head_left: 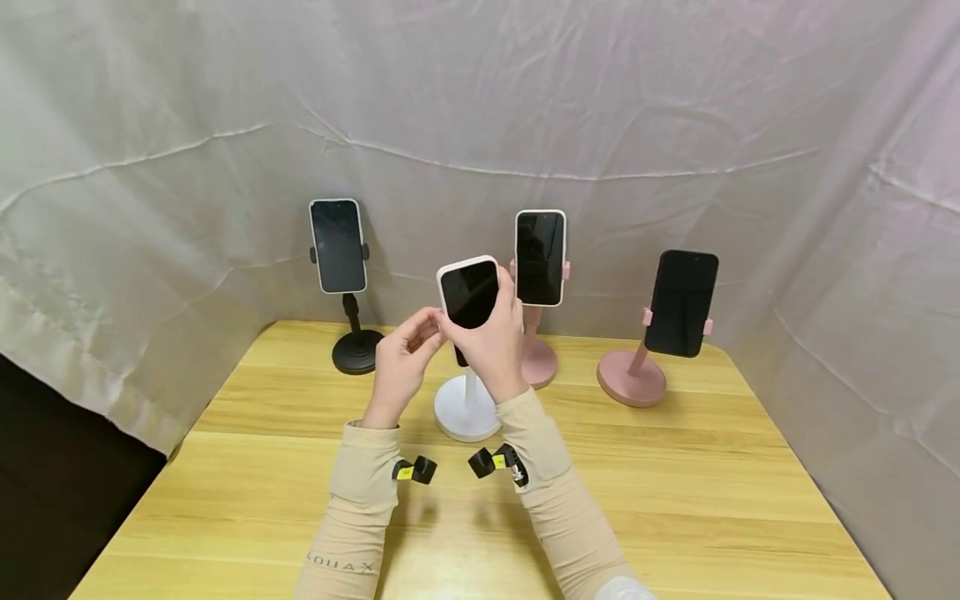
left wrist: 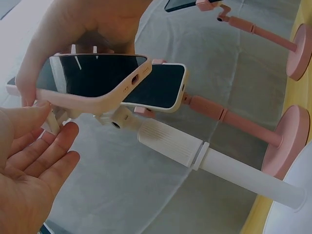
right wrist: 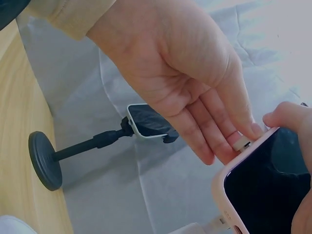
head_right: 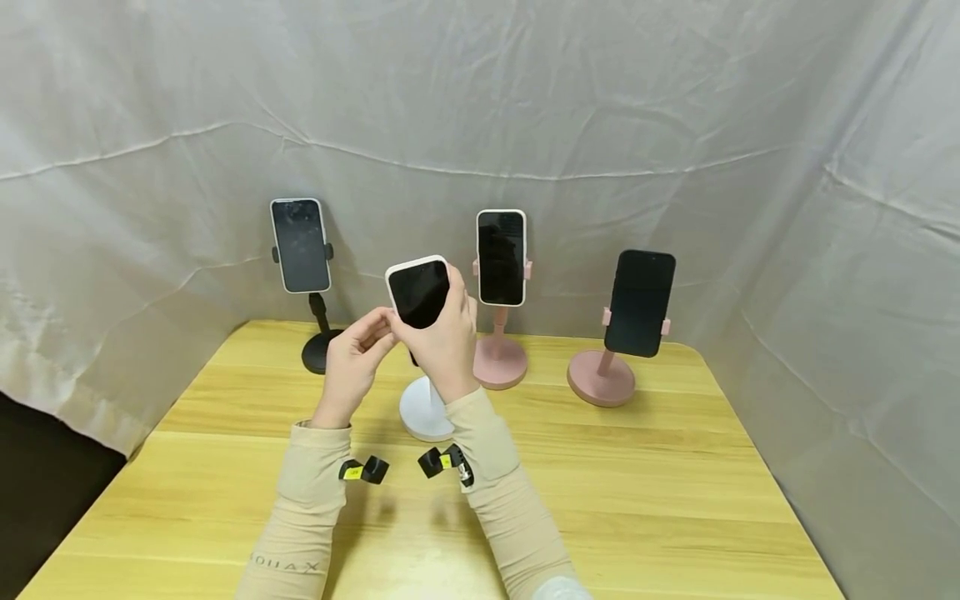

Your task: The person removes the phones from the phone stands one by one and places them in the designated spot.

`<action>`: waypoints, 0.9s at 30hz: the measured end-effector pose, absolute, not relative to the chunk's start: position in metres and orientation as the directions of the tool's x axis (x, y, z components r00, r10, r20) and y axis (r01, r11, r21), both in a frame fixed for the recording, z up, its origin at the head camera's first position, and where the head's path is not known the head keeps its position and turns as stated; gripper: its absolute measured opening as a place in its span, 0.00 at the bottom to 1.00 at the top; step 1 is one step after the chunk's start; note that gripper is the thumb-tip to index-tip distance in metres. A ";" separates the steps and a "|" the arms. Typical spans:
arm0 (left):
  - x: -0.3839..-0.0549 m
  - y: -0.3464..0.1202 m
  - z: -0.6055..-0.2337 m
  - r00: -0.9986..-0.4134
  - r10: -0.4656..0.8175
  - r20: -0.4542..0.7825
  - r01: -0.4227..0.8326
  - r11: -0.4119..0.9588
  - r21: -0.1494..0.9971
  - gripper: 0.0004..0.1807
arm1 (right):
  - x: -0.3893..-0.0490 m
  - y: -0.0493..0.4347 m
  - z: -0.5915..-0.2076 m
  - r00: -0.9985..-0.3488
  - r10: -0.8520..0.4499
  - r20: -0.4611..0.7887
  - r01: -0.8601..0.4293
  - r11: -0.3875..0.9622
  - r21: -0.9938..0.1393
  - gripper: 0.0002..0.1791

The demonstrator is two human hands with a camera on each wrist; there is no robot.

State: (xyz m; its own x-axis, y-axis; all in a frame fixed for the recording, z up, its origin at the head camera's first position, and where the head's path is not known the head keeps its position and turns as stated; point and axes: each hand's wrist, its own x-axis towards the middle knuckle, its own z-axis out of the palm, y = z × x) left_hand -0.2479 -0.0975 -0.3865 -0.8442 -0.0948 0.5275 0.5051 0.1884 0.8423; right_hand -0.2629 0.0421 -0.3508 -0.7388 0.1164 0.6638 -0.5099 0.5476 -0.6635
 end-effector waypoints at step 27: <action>-0.245 -0.100 -0.386 -0.760 -0.201 0.618 0.552 0.302 0.777 0.19 | -0.252 0.075 -0.332 -0.794 0.076 0.603 -0.573 0.238 -0.784 0.52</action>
State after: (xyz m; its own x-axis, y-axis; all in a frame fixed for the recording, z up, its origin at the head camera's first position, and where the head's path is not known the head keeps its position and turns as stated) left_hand -0.2445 -0.1000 -0.3864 -0.7603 -0.2010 0.6177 0.5517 0.3022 0.7774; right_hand -0.2524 0.0750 -0.3320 -0.7940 0.0764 0.6031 -0.5729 0.2378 -0.7844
